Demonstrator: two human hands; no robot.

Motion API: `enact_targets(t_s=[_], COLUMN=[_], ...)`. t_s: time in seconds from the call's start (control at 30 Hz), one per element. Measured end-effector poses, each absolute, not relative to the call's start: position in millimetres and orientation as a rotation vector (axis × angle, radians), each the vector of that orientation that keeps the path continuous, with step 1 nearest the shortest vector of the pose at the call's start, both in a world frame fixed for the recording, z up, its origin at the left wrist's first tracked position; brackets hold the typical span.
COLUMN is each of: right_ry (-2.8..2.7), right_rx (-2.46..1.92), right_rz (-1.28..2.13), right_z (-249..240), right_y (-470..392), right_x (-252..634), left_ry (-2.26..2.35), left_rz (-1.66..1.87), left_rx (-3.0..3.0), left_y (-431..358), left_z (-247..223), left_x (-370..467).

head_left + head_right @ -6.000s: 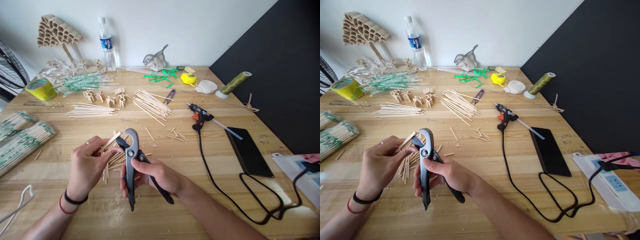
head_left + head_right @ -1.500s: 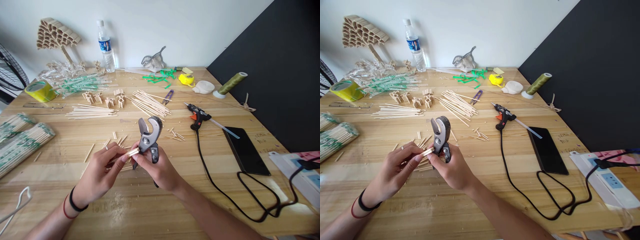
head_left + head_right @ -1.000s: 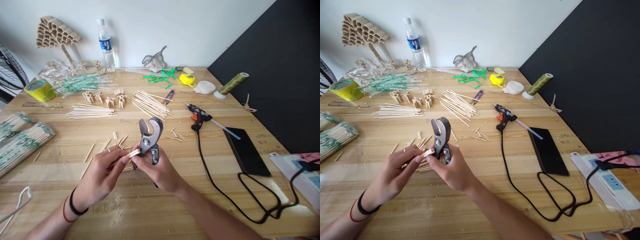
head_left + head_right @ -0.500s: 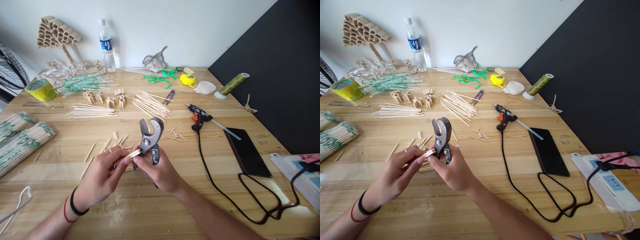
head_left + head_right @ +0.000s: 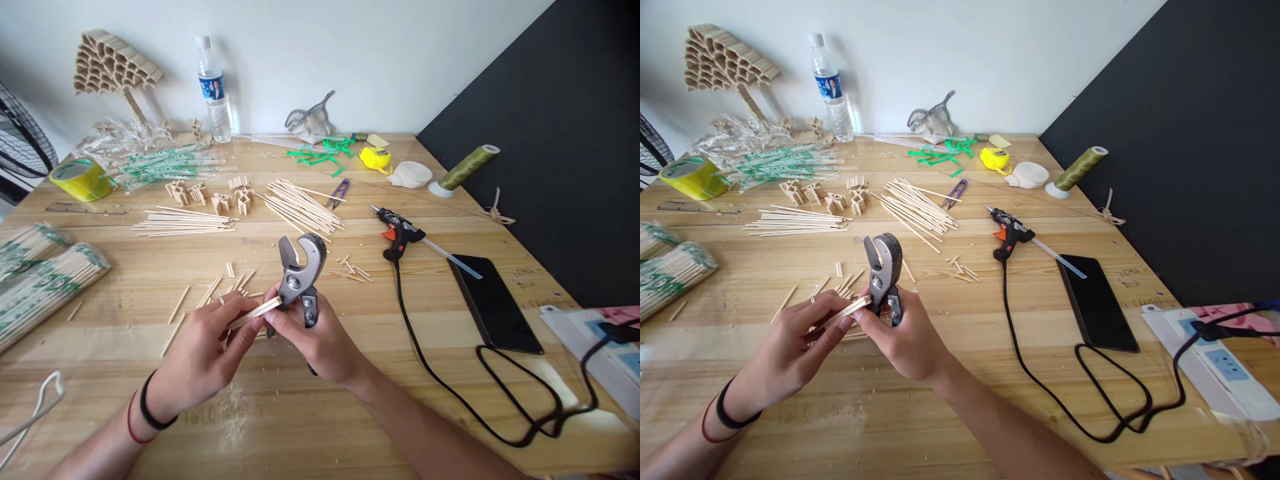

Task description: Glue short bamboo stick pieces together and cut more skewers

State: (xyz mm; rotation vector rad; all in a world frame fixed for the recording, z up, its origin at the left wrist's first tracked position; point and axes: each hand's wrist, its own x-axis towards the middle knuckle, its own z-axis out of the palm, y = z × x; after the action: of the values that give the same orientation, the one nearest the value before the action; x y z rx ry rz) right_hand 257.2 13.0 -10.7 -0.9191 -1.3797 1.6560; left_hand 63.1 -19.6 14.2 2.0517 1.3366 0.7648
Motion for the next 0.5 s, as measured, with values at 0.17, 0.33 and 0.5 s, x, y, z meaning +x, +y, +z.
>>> enact_targets(t_s=[0.17, 0.33, 0.5], right_ry=[-1.389, -1.389, -1.380], right_rx=[-0.919, -0.920, -0.912], right_rz=[1.663, 1.679, 1.694], right_z=[-10.5, -10.1, -10.0], right_y=[13.0, 13.0, 13.0], right_x=[257.6, 257.4, 257.9], left_ry=[1.345, 1.339, 1.333], left_rz=[0.741, 0.750, 0.741], left_rx=[2.055, 2.058, 2.053], left_y=[-21.1, -20.1, -19.5], left_z=[12.6, 10.6, 10.0], left_x=[62.4, 62.7, 63.0])
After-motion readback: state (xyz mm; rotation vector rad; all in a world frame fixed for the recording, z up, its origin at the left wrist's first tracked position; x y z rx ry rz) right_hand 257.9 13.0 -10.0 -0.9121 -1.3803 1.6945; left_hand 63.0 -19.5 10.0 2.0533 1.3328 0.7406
